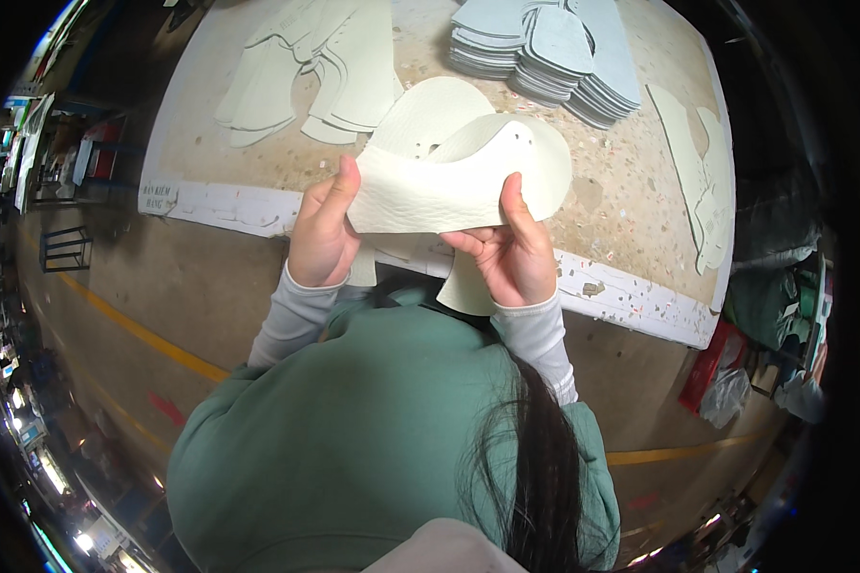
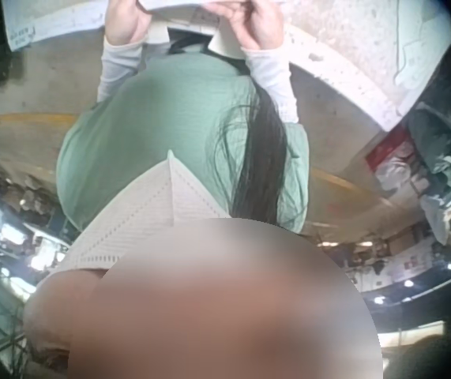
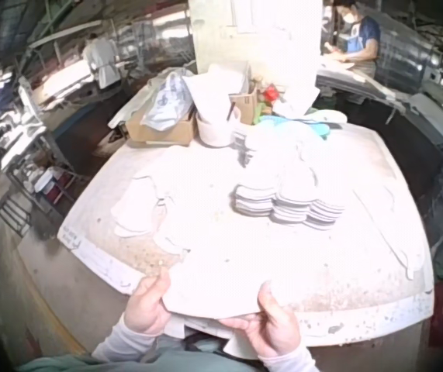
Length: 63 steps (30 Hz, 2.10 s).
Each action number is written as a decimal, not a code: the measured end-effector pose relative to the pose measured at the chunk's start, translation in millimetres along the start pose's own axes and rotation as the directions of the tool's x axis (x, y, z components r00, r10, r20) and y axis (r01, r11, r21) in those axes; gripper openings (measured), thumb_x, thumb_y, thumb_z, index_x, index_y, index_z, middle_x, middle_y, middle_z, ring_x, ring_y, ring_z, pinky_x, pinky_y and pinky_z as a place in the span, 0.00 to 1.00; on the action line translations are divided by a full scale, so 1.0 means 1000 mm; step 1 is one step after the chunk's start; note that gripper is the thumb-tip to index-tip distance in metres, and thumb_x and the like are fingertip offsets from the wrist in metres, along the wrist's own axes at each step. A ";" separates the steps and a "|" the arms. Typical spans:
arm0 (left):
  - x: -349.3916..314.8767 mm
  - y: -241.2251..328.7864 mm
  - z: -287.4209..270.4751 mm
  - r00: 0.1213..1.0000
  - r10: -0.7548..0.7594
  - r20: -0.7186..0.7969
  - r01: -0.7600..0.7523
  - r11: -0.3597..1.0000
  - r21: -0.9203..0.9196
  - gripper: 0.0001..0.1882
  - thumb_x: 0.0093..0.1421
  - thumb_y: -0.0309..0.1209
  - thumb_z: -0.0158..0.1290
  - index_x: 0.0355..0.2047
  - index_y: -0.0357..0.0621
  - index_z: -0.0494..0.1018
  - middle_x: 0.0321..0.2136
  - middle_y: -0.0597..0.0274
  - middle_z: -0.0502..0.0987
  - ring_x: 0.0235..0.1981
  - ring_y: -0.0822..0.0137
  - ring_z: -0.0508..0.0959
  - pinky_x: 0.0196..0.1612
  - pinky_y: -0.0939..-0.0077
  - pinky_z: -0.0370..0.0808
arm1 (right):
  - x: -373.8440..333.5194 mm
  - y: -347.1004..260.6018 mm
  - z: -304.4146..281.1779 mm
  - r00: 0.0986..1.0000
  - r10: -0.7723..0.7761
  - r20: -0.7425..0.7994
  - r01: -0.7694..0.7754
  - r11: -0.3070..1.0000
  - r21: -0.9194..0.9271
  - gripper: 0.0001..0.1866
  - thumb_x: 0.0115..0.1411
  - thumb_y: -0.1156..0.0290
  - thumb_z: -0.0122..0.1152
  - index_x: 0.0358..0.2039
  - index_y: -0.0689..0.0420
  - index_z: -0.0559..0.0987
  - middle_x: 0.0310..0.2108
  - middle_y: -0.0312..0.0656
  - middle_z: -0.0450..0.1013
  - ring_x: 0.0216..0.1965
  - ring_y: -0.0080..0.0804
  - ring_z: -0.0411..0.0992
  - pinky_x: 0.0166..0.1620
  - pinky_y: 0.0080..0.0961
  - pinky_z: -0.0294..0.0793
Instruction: The person repeatedly picks up white shoe upper parts and gray insole pieces from a table, aligns them, and stacks them into separate piles. The person handles the parts one at a time, turning them over and placing them in neat stacks.
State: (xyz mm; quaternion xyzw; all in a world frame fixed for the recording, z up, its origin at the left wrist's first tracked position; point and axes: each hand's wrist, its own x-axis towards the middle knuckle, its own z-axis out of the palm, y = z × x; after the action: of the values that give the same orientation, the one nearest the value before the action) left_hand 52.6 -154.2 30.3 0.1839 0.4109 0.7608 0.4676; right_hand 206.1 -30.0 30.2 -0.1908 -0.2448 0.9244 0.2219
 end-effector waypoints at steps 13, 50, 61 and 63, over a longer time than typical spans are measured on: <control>0.003 -0.007 0.016 0.991 0.088 -0.104 -0.055 0.957 0.286 0.22 0.67 0.43 0.38 0.32 0.37 0.74 0.21 0.65 0.75 0.16 0.80 0.69 0.18 0.86 0.64 | -0.002 0.006 -0.011 0.998 0.060 0.005 -0.059 0.964 0.259 0.21 0.66 0.60 0.40 0.52 0.64 0.63 0.45 0.52 0.71 0.41 0.39 0.75 0.41 0.32 0.81; 0.120 0.045 0.048 0.979 0.053 0.198 -0.072 0.993 0.090 0.27 0.67 0.47 0.32 0.54 0.37 0.62 0.50 0.55 0.69 0.48 0.65 0.73 0.50 0.69 0.72 | 0.097 -0.085 0.014 0.870 -0.387 0.306 0.464 0.429 -0.775 0.20 0.63 0.58 0.50 0.28 0.63 0.78 0.17 0.30 0.68 0.18 0.13 0.63 0.22 0.14 0.63; 0.128 0.036 0.035 0.974 -0.162 0.159 0.172 0.984 -0.050 0.23 0.67 0.43 0.35 0.49 0.35 0.65 0.42 0.48 0.74 0.45 0.58 0.76 0.48 0.66 0.75 | 0.091 -0.089 0.009 0.752 -0.537 0.382 0.435 -0.032 -0.900 0.17 0.60 0.62 0.56 0.21 0.62 0.77 0.10 0.41 0.64 0.11 0.22 0.58 0.18 0.21 0.58; 0.126 0.037 0.034 0.975 -0.179 0.130 0.189 0.980 -0.064 0.22 0.67 0.43 0.35 0.48 0.35 0.65 0.42 0.47 0.74 0.44 0.58 0.77 0.46 0.67 0.76 | 0.092 -0.089 0.009 0.739 -0.543 0.398 0.454 -0.035 -0.890 0.17 0.60 0.62 0.56 0.21 0.62 0.77 0.10 0.40 0.65 0.12 0.21 0.58 0.18 0.21 0.58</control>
State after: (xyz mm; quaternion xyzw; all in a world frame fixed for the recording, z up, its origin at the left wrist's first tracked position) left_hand -7.8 -38.1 67.0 0.1738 0.3673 0.7164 0.5672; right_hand 154.1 82.3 62.4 -0.2157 -0.8065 0.4023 0.3759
